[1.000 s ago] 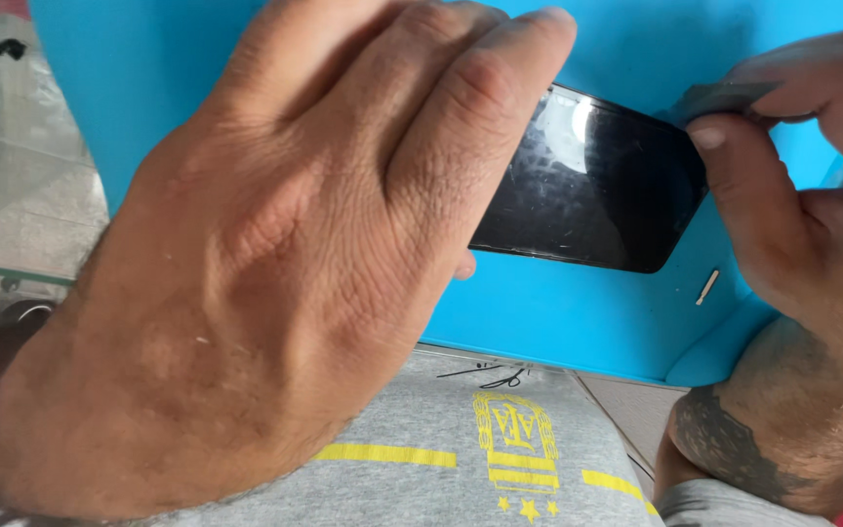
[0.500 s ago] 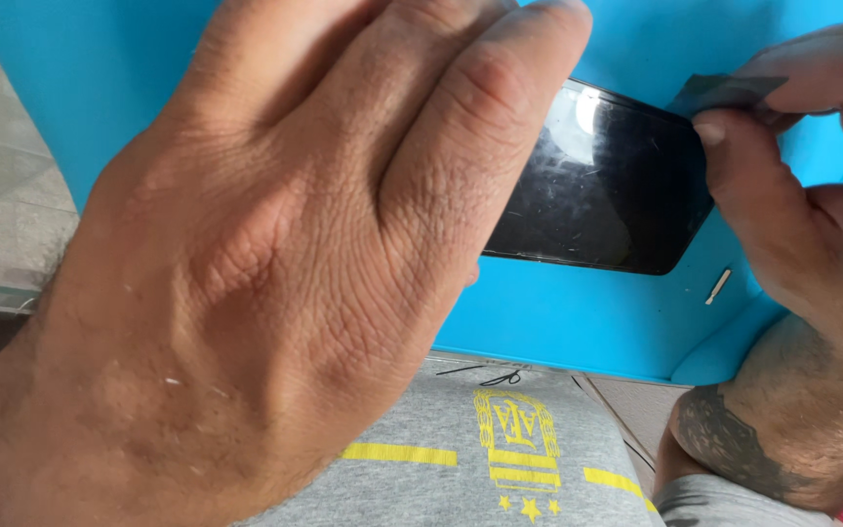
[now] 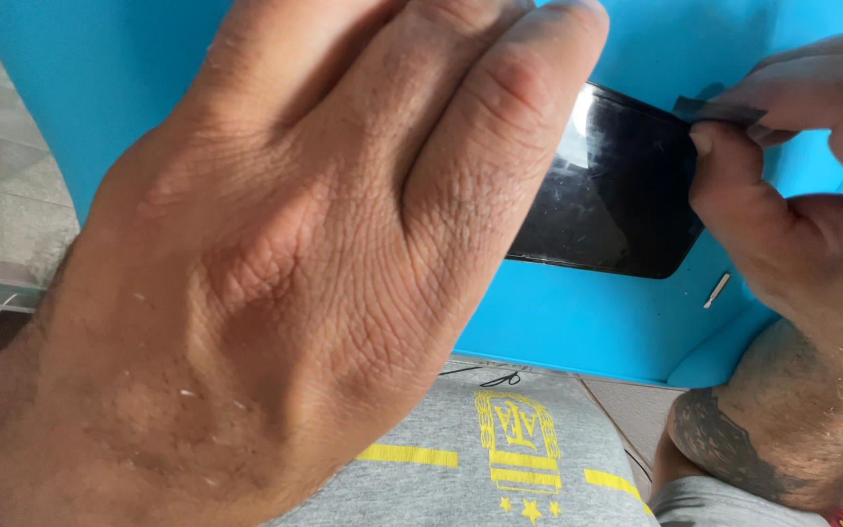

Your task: The person uses a metal prying tool to carefully separate the screen from the frame of a smartphone. They work along the edges of the device, lifting the display to release the adhesive bond while the phone rests on a blue work mat.

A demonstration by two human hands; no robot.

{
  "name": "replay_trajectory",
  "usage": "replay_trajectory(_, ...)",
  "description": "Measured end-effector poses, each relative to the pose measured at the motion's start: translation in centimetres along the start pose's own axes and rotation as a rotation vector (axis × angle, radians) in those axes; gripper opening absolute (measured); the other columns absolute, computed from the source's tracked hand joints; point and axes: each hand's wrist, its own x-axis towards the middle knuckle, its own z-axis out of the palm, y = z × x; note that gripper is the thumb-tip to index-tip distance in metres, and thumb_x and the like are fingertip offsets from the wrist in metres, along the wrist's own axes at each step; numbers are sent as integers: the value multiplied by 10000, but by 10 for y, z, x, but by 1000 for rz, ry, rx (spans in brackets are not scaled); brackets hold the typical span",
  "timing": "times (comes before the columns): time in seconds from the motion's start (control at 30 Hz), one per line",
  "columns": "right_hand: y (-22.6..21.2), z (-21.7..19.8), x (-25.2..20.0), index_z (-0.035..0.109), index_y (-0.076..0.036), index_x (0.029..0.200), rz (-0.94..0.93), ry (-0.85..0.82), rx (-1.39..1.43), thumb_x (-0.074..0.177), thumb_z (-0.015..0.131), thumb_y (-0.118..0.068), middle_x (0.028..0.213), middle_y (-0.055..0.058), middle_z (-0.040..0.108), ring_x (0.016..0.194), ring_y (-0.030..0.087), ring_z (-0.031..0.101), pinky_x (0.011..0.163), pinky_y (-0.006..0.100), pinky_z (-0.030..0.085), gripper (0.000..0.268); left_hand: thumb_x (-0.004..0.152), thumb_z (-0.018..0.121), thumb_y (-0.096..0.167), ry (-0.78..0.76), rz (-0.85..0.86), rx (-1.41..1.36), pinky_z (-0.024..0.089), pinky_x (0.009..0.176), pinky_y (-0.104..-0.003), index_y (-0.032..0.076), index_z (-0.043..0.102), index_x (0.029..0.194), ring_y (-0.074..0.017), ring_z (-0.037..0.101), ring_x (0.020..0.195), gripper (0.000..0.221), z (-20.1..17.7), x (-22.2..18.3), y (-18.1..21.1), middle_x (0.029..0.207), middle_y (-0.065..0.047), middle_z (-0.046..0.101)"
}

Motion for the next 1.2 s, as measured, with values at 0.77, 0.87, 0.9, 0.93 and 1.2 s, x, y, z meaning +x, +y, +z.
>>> replay_trajectory(0.77, -42, 7, 27, 706, 226, 1308, 35, 55, 11, 1354, 783, 261, 1268, 336, 725, 1190, 436, 591, 1025, 487, 510, 96, 741, 1101, 460, 92, -30, -22, 503, 1235, -420, -41, 517, 1545, -349, 640, 1284, 1113, -7, -32, -11, 1397, -155, 712)
replay_trajectory(0.87, -49, 8, 32, 720, 220, 1292, 30, 57, 7, 1340, 779, 267, 1258, 335, 725, 1205, 439, 591, 1016, 483, 518, 90, 741, 1101, 457, 101, -36, -23, 504, 1235, -420, -42, 517, 1545, -349, 640, 1284, 1113, -8, -32, -13, 1397, -156, 712)
replay_trajectory(0.9, -51, 9, 34, 714, 216, 1278, 34, 66, 15, 1336, 773, 274, 1250, 324, 728, 1228, 443, 580, 1016, 477, 519, 101, 740, 1101, 455, 103, -38, -22, 504, 1235, -420, -42, 516, 1545, -349, 640, 1284, 1112, -9, -32, -13, 1397, -156, 712)
replay_trajectory(0.93, -50, 8, 34, 714, 216, 1278, 31, 65, 14, 1336, 773, 274, 1250, 324, 728, 1228, 443, 580, 1016, 477, 519, 101, 740, 1101, 455, 105, -40, -22, 504, 1235, -420, -42, 516, 1545, -349, 640, 1284, 1112, -10, -33, -14, 1397, -156, 712)
replay_trajectory(1.2, -42, 8, 34, 587, 190, 1251, 88, 96, 133, 1307, 699, 235, 1266, 308, 694, 1196, 412, 562, 1085, 490, 467, 134, 739, 1101, 446, 124, -54, -16, 504, 1235, -421, -43, 515, 1546, -350, 639, 1283, 1110, -16, -13, -12, 1397, -158, 711)
